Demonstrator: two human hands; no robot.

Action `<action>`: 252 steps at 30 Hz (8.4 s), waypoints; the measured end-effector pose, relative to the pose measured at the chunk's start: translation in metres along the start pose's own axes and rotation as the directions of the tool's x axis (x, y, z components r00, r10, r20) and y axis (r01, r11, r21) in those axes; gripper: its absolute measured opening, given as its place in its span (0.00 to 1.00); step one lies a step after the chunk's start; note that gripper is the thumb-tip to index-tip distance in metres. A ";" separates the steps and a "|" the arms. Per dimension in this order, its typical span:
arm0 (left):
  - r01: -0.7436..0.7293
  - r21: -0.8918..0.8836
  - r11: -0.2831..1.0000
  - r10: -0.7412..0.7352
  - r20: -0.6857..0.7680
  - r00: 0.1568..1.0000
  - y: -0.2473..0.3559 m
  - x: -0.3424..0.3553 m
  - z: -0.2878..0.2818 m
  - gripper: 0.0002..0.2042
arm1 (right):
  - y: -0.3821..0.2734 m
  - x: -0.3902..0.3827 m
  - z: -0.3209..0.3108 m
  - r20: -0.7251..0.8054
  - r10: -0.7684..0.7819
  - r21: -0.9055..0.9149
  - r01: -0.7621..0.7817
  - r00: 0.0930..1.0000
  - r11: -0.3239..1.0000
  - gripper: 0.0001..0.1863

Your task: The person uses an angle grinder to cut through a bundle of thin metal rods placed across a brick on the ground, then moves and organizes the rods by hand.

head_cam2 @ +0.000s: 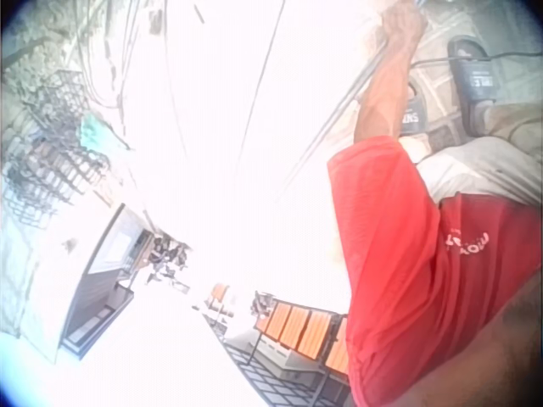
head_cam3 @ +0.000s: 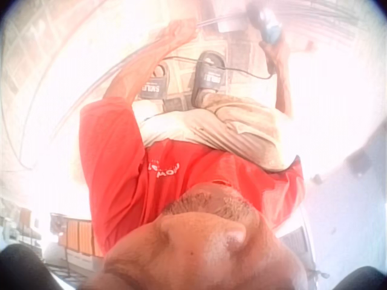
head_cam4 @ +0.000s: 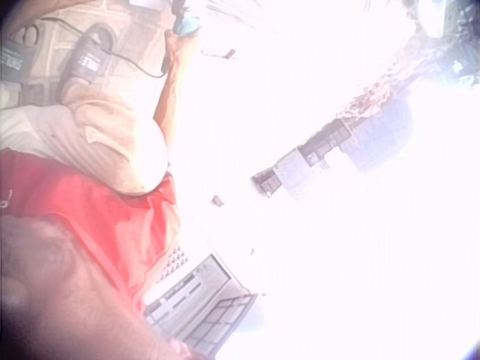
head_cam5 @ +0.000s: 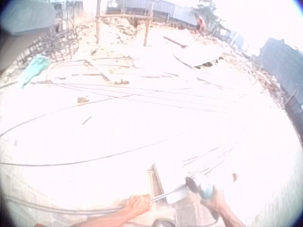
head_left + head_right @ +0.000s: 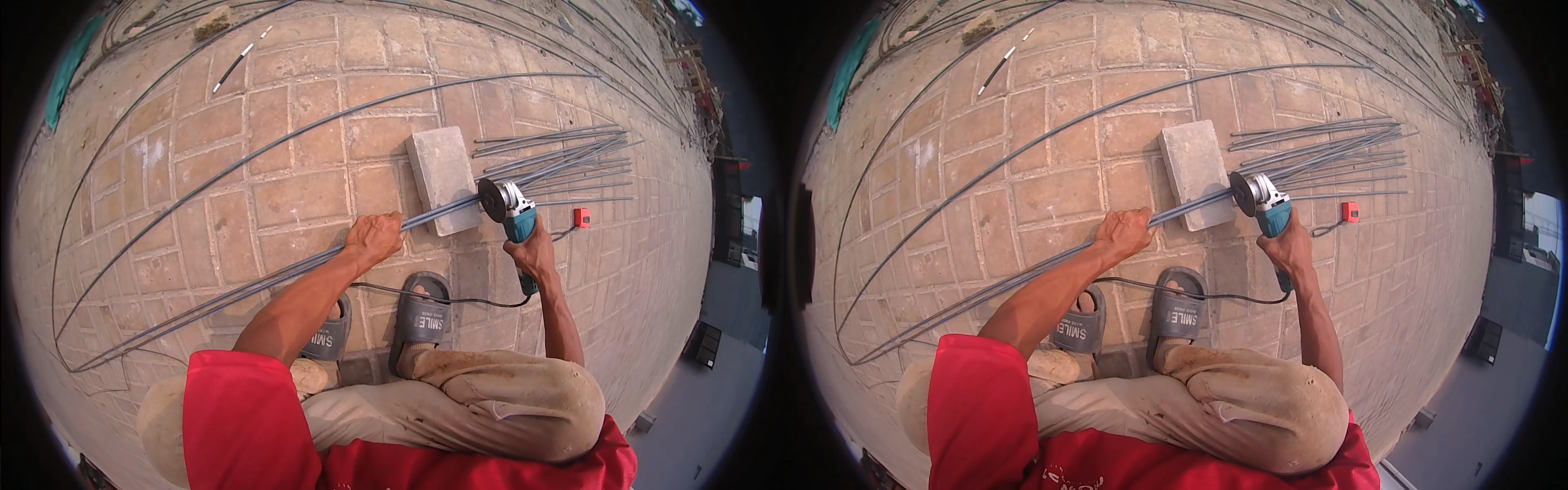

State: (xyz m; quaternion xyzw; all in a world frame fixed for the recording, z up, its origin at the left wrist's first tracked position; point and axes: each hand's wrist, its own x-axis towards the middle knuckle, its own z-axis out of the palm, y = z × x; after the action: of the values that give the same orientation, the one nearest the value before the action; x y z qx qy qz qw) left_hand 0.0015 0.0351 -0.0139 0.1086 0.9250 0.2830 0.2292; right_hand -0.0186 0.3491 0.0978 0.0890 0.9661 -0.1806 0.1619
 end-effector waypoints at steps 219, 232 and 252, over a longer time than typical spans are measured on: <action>0.213 0.621 0.754 -0.157 -0.145 0.977 -0.160 0.091 -0.317 0.18 | 0.135 -0.163 0.144 0.201 0.326 0.802 0.036 0.924 -0.597 0.22; 0.752 0.332 0.570 -0.560 -0.512 0.651 -0.363 0.089 -0.388 0.22 | 0.151 -0.203 0.129 0.449 0.580 0.879 -0.221 0.680 -0.422 0.29; 0.617 0.258 0.743 -0.411 -0.553 0.725 -0.454 0.158 -0.374 0.29 | 0.080 -0.179 0.113 0.194 0.909 0.753 -0.650 0.368 0.102 0.24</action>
State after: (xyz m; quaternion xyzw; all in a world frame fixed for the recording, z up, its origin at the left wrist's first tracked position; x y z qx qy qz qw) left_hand -0.3501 -0.4602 -0.0568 -0.1826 0.9821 0.0148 0.0442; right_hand 0.1983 0.3597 0.0344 0.6785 0.6059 -0.4148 0.0219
